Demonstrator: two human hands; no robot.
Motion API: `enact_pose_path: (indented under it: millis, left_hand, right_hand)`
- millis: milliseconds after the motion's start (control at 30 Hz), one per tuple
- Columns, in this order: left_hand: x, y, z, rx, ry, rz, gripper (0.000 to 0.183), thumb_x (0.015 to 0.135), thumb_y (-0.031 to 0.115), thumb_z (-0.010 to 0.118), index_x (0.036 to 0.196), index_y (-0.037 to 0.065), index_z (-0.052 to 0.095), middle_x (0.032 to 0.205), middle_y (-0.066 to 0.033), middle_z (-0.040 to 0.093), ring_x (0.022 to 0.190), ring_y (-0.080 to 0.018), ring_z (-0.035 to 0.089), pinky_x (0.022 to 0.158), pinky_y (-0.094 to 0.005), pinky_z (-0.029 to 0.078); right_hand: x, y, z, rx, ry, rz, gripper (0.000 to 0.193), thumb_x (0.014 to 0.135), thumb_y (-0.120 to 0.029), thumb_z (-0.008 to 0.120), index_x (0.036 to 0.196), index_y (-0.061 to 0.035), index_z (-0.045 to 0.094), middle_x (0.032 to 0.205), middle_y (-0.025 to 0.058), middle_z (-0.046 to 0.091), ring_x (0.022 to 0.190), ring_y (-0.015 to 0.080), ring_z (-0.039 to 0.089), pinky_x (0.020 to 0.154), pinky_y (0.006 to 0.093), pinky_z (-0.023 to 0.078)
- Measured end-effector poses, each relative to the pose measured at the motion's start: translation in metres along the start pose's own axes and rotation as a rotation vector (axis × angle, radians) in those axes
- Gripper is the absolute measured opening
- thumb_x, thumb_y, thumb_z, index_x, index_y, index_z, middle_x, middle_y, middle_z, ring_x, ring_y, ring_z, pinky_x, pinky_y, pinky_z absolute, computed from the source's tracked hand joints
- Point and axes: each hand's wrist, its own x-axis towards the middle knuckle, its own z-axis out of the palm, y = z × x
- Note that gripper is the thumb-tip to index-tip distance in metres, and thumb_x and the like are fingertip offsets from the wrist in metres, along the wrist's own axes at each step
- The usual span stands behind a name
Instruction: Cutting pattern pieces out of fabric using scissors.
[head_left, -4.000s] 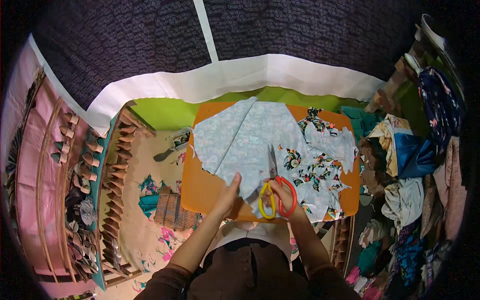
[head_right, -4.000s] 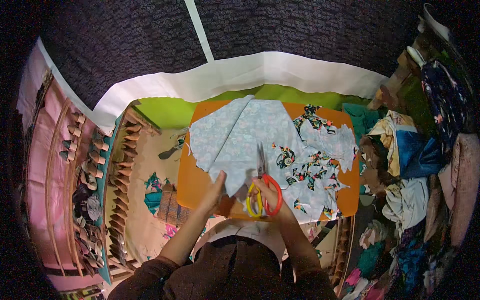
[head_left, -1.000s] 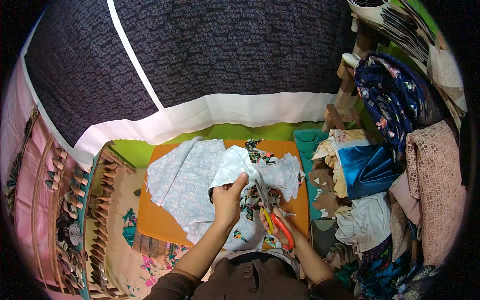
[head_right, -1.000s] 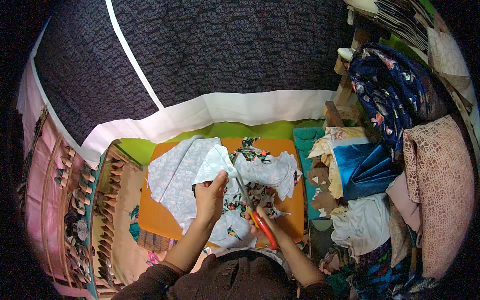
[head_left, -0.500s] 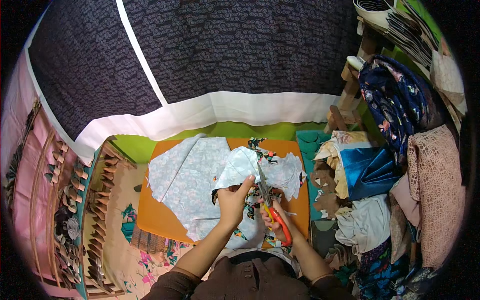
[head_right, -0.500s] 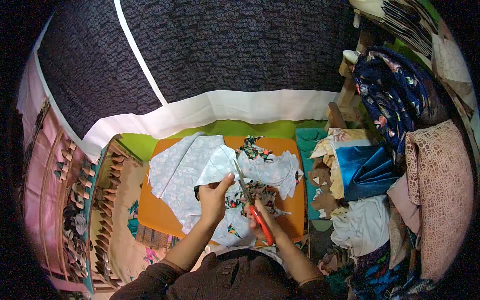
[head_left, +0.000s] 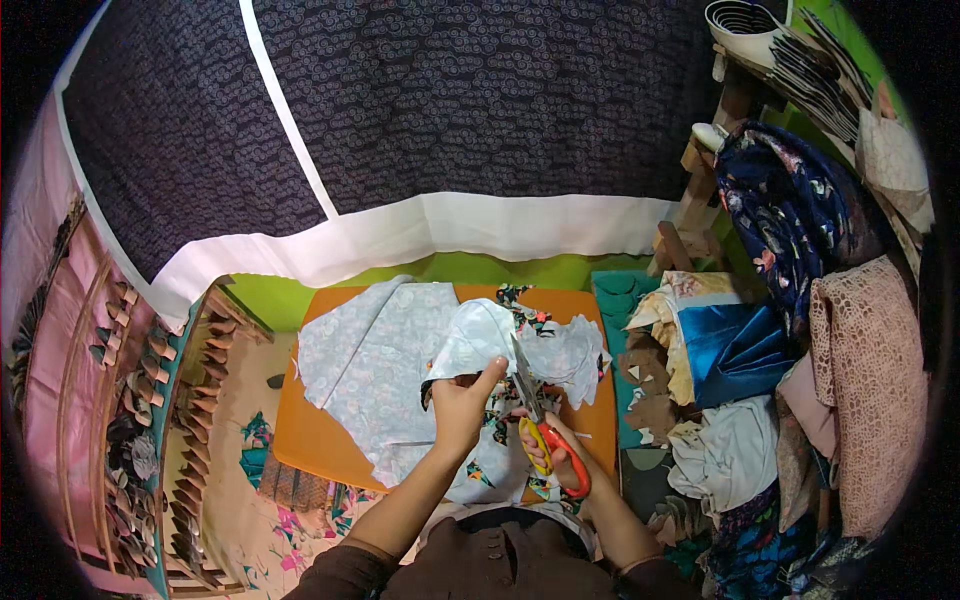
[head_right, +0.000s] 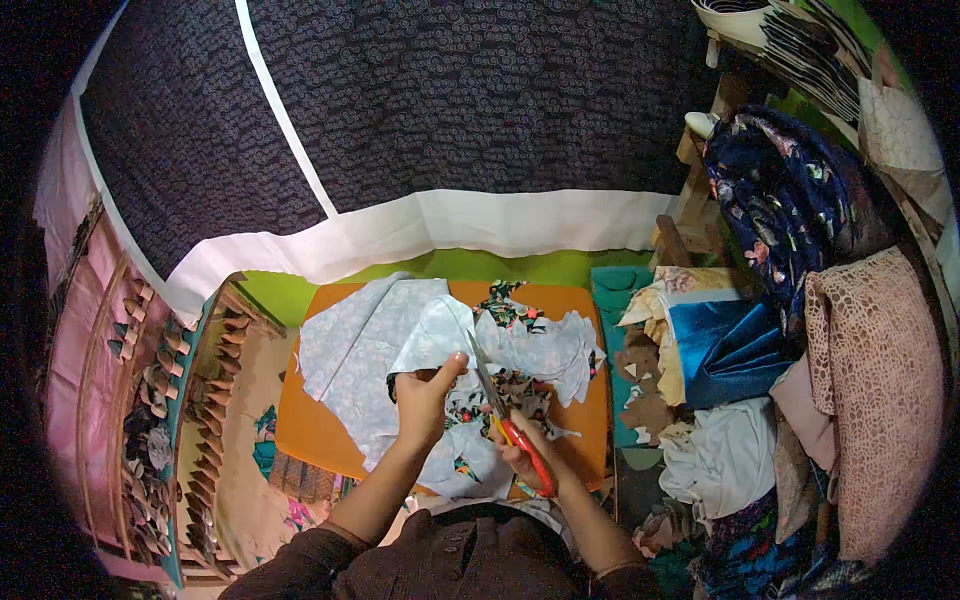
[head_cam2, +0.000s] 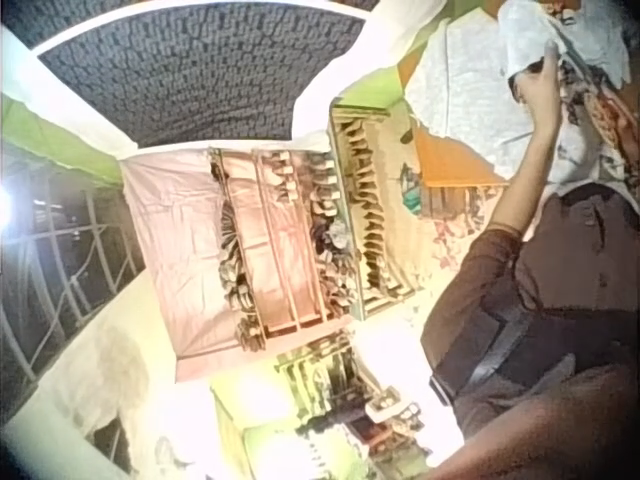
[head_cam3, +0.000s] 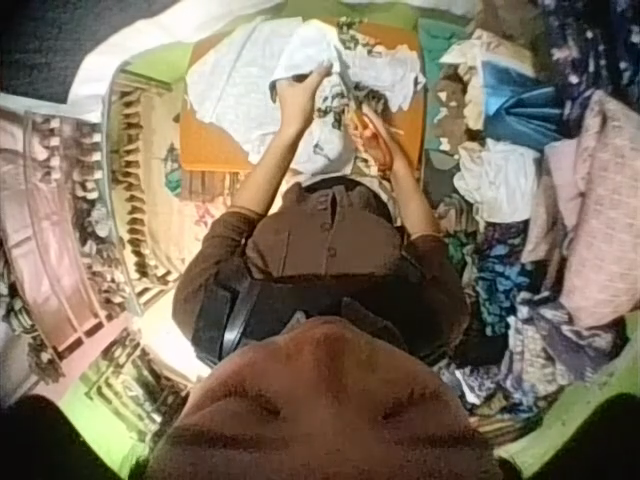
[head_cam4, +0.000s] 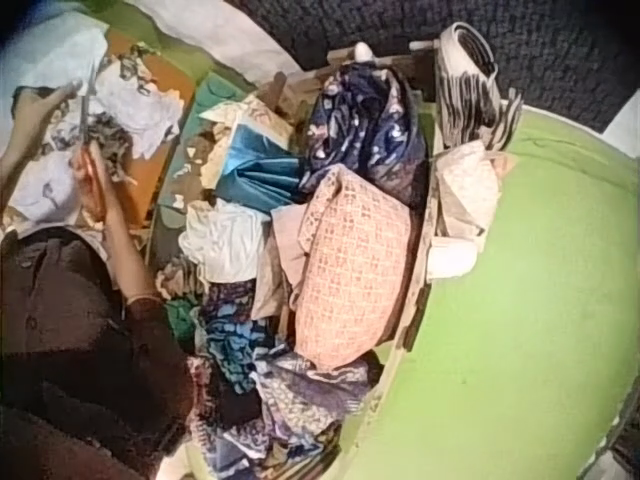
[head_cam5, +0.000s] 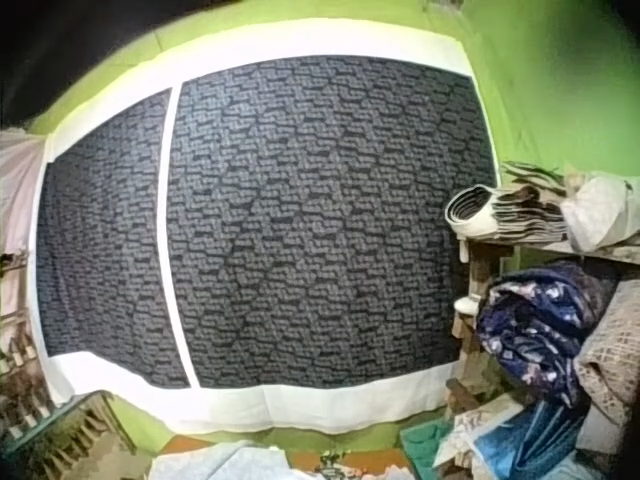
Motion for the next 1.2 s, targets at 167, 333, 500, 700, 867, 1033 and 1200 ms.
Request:
enact_pose_path:
  millis: [167,333,500,700,867,1033,1200]
  left_hand:
    - [0.0,-0.001,0.0,0.043,-0.079,-0.007,0.023,0.07,0.006,0.065,0.089,-0.003,0.055,0.079,-0.0058,0.059,0.069,-0.0122,0.056,0.064,-0.025,0.045]
    - [0.003,-0.002,0.001,0.024,-0.11,0.0,0.028,0.07,0.007,0.066,0.093,-0.002,0.054,0.082,-0.0055,0.059,0.07,-0.012,0.056,0.063,-0.0248,0.046]
    - [0.003,0.001,0.003,0.099,-0.085,0.048,0.019,0.073,0.008,0.064,0.087,-0.001,0.055,0.075,-0.0024,0.057,0.064,-0.0083,0.052,0.057,-0.022,0.042]
    - [0.009,0.002,0.003,0.139,-0.152,-0.063,0.027,0.07,0.007,0.065,0.093,-0.003,0.054,0.081,-0.0063,0.059,0.071,-0.0123,0.056,0.064,-0.0248,0.045]
    - [0.011,-0.004,0.003,0.153,-0.239,-0.049,0.033,0.069,0.004,0.065,0.099,-0.004,0.053,0.089,-0.006,0.058,0.078,-0.0127,0.055,0.068,-0.0257,0.045]
    - [0.011,0.006,0.007,0.194,-0.19,-0.032,0.026,0.068,0.009,0.067,0.089,-0.004,0.057,0.078,-0.0046,0.06,0.07,-0.0118,0.056,0.064,-0.0251,0.045]
    - [0.013,0.011,0.008,0.239,-0.251,-0.005,0.039,0.07,0.014,0.068,0.101,-0.004,0.053,0.085,-0.0058,0.059,0.072,-0.0111,0.054,0.063,-0.0242,0.044]
  right_hand:
    - [0.004,0.005,-0.004,0.211,0.082,0.132,0.034,0.088,-0.037,0.038,0.094,-0.0029,0.04,0.073,-0.0001,0.039,0.056,0.0021,0.039,0.04,0.0113,0.037]
    - [0.007,0.001,-0.004,0.546,0.188,0.306,0.031,0.088,-0.031,0.041,0.099,-0.0024,0.041,0.071,0.0002,0.039,0.051,0.0026,0.035,0.039,0.0122,0.034]
    - [0.0,0.002,-0.012,0.365,-0.044,0.204,0.055,0.069,-0.031,0.065,0.11,-0.0026,0.04,0.073,-0.0004,0.04,0.053,0.0028,0.036,0.045,0.0141,0.03]
    - [-0.001,0.01,-0.022,0.453,0.005,0.278,0.049,0.082,-0.042,0.049,0.111,-0.0048,0.038,0.075,-0.0005,0.042,0.056,0.0064,0.035,0.048,0.019,0.031]
    - [0.013,0.031,-0.033,0.786,-0.037,0.323,0.045,0.083,-0.037,0.049,0.114,-0.0057,0.037,0.075,0.0019,0.041,0.055,0.0075,0.038,0.046,0.0196,0.032]
    - [0.006,0.015,-0.032,0.609,0.0,0.379,0.056,0.07,-0.031,0.063,0.114,-0.0083,0.038,0.072,0.0022,0.039,0.053,0.0084,0.039,0.042,0.0191,0.032]
    - [-0.001,-0.004,-0.018,0.424,0.05,0.275,0.056,0.071,-0.037,0.062,0.112,-0.0077,0.038,0.072,0.0011,0.038,0.053,0.0073,0.037,0.044,0.0181,0.032]
